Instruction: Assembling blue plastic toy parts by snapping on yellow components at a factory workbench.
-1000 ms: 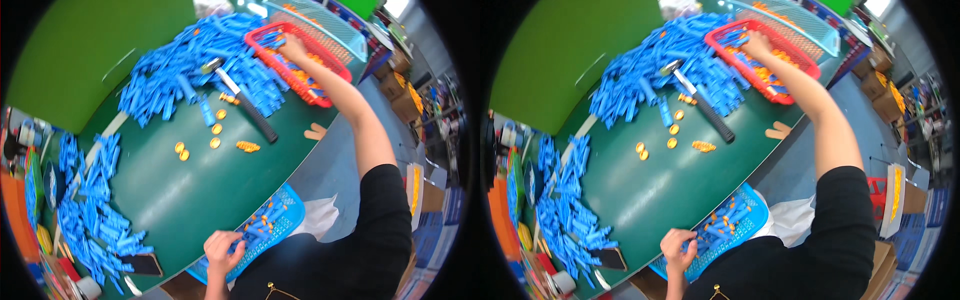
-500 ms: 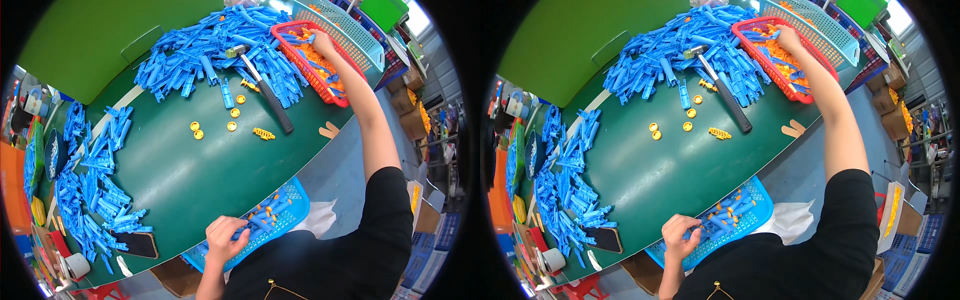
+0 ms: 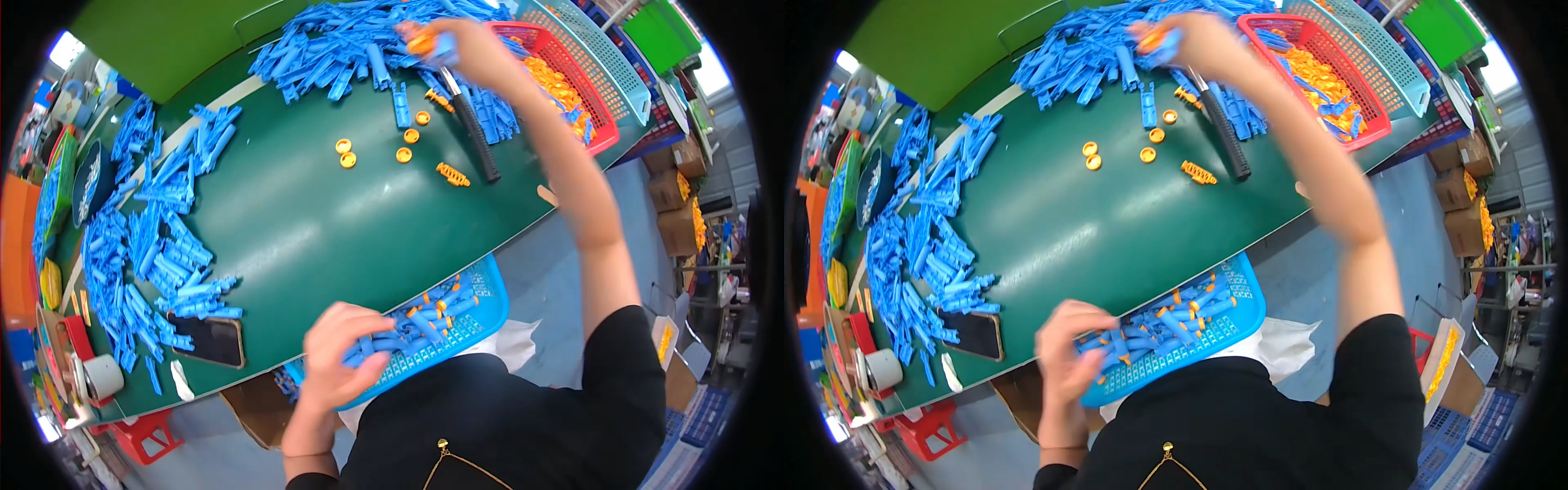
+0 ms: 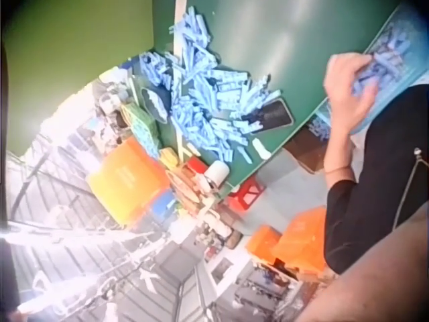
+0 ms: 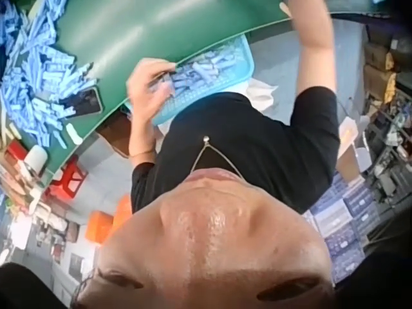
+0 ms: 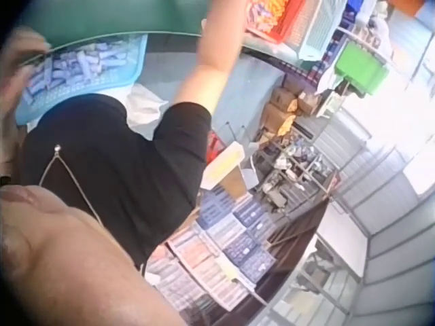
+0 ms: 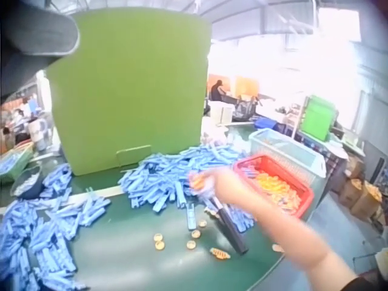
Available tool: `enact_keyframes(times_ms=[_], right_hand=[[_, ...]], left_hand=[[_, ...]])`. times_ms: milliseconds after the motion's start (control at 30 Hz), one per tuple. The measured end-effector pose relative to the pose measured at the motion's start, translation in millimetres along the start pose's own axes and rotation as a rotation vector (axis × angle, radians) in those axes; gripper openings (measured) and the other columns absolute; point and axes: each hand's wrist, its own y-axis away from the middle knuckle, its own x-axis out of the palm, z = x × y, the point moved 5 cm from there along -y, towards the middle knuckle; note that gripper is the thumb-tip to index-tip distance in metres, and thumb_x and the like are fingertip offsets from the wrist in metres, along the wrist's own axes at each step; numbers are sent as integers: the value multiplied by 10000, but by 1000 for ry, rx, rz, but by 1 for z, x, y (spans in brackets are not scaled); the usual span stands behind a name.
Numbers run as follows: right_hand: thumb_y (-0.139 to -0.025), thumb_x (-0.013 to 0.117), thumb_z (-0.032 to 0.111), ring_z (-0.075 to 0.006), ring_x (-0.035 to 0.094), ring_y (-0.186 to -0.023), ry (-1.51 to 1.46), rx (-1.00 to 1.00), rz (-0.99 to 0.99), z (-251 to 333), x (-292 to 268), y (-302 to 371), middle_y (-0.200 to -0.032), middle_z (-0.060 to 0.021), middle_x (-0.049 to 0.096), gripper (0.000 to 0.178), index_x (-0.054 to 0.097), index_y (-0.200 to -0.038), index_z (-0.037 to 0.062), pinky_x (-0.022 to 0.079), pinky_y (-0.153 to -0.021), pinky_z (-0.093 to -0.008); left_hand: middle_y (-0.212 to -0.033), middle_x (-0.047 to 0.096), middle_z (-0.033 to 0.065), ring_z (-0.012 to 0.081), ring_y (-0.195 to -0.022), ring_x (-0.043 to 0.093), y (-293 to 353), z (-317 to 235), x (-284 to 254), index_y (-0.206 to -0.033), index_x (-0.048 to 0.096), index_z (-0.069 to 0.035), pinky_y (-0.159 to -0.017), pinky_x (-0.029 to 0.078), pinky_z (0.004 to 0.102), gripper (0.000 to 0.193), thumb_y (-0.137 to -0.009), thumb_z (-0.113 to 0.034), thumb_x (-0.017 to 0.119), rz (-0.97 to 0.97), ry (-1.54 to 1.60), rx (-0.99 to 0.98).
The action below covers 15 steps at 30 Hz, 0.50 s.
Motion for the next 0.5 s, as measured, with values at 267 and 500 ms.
enact_keyframes(times_ms=[267,500], right_hand=[[-742,697,143,-340,605,-901,-157,-109,-21,132,127,21,-970,-105,623,267,621,-990,77,497,-746,-425],[-760,734,220,-341,477,-1154,-192,-210,-47,153,132,33,-1180,-87,556,365,613,-1093,127,432,-942,-428]], left_hand=[[-887,429,73,213,-824,422,79,-109,-129,-955,483,-82,-703,399,357,329,-830,-324,667,-419,877,398],[-1020,436,113,239,-929,442,270,-131,-210,-1065,472,-83,-790,390,369,409,-812,-327,682,-402,1009,555]])
